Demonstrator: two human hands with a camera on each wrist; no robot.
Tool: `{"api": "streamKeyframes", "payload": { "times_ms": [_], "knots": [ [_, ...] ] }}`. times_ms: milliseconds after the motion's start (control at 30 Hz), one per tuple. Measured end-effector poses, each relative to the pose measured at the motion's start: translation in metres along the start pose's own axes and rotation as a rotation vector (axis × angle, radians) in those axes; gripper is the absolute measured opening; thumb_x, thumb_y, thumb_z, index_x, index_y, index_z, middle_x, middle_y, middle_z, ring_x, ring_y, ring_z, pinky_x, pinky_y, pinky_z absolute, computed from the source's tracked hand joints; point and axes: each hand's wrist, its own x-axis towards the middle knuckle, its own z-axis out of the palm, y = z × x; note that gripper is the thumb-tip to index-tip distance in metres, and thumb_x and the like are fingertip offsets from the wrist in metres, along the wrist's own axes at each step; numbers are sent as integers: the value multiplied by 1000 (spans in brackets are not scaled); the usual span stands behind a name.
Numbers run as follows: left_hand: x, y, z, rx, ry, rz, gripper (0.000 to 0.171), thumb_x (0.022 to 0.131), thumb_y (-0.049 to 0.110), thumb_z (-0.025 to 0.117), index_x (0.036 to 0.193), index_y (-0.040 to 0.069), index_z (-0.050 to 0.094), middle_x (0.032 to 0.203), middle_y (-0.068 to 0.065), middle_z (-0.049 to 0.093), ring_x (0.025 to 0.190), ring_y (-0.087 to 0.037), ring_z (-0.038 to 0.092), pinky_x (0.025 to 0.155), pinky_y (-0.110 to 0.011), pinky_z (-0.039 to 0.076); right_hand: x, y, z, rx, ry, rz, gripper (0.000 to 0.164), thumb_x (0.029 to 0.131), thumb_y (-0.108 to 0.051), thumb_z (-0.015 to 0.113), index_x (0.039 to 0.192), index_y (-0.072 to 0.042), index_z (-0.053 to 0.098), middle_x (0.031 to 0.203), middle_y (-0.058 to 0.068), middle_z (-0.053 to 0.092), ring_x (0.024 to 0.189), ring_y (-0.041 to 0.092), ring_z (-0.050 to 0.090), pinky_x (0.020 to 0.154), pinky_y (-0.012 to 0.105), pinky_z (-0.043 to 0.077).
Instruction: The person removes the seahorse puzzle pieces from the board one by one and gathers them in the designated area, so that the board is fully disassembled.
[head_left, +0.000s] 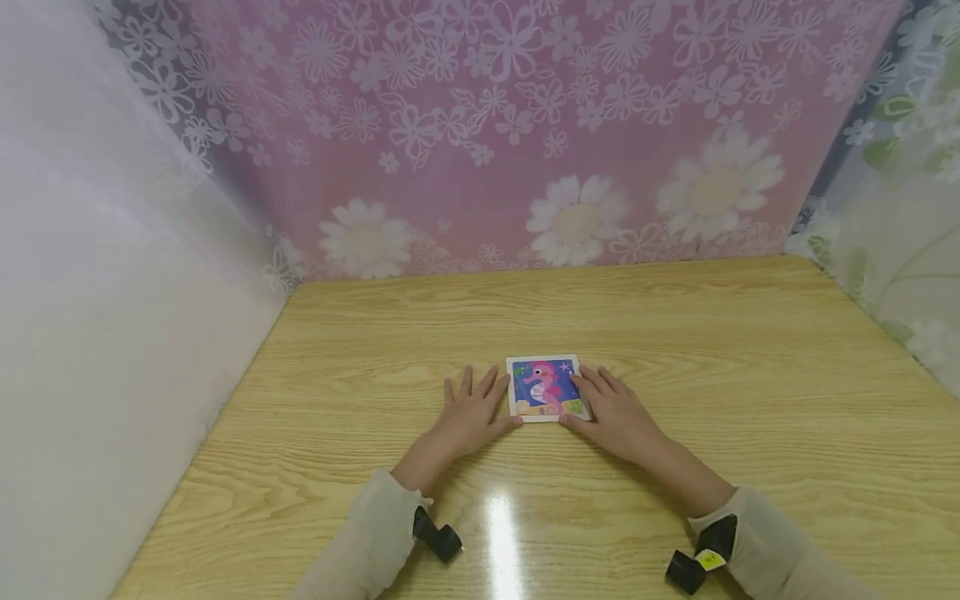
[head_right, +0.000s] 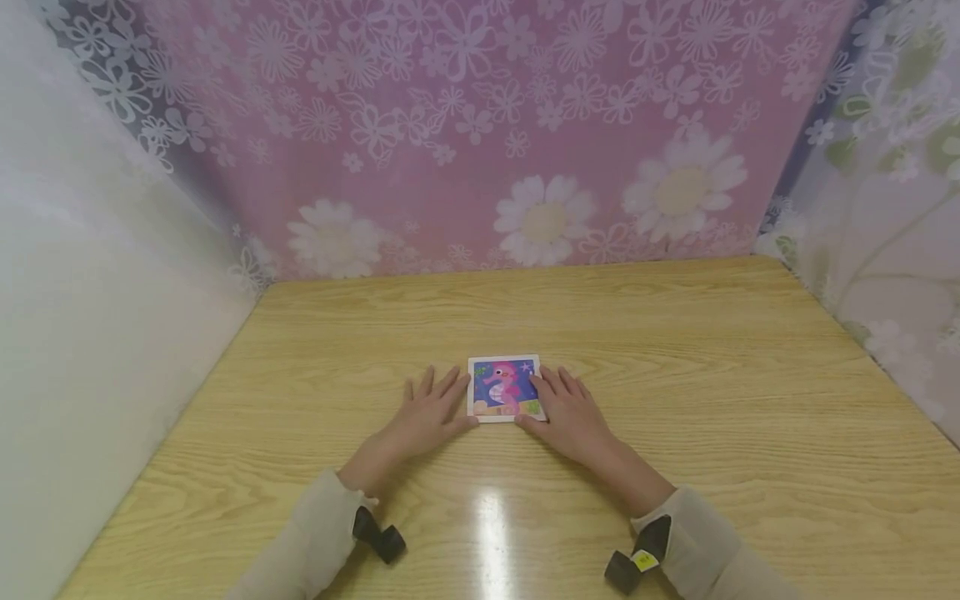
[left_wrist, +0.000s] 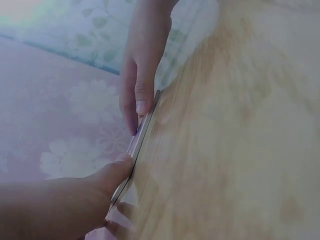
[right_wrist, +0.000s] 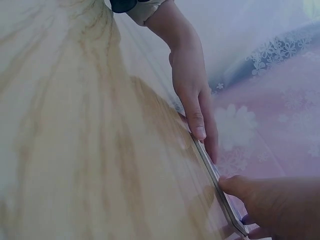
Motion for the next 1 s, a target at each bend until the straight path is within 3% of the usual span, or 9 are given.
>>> {"api": "streamKeyframes", "payload": {
  "times_ms": [200,433,667,1000],
  "knots": [
    [0,1,-1,7,-12,-1,73,90,60,39,147,18,24,151,-7,14,134,-42,3,99,-64,2,2,-2,-4,-5,2,-15,69,87,-43,59,132,7,43,139,25,34,128,46,24,101,57,19],
    [-2,2,-2,-3,-20,-1,73,90,59,39,147,18,23,151,-9,13,133,-42,2,99,-65,2,16,-8,-14,-2,23,-100,65,86,-39,62,130,7,46,137,27,37,125,47,30,97,58,26],
    [-3,4,-8,3,-25,-27,71,90,58,41,147,18,26,150,-15,15,132,-47,5,94,-70,7,37,-16,-16,117,-58,-170,54,87,-32,63,132,-5,49,134,21,43,121,43,38,93,59,31],
    [-5,6,-10,51,-28,-40,68,90,58,40,146,21,28,149,-15,18,131,-48,9,93,-70,11,70,-26,-11,132,-128,-144,40,88,-19,62,124,-2,56,122,19,53,110,38,49,88,52,40]
  ]
}}
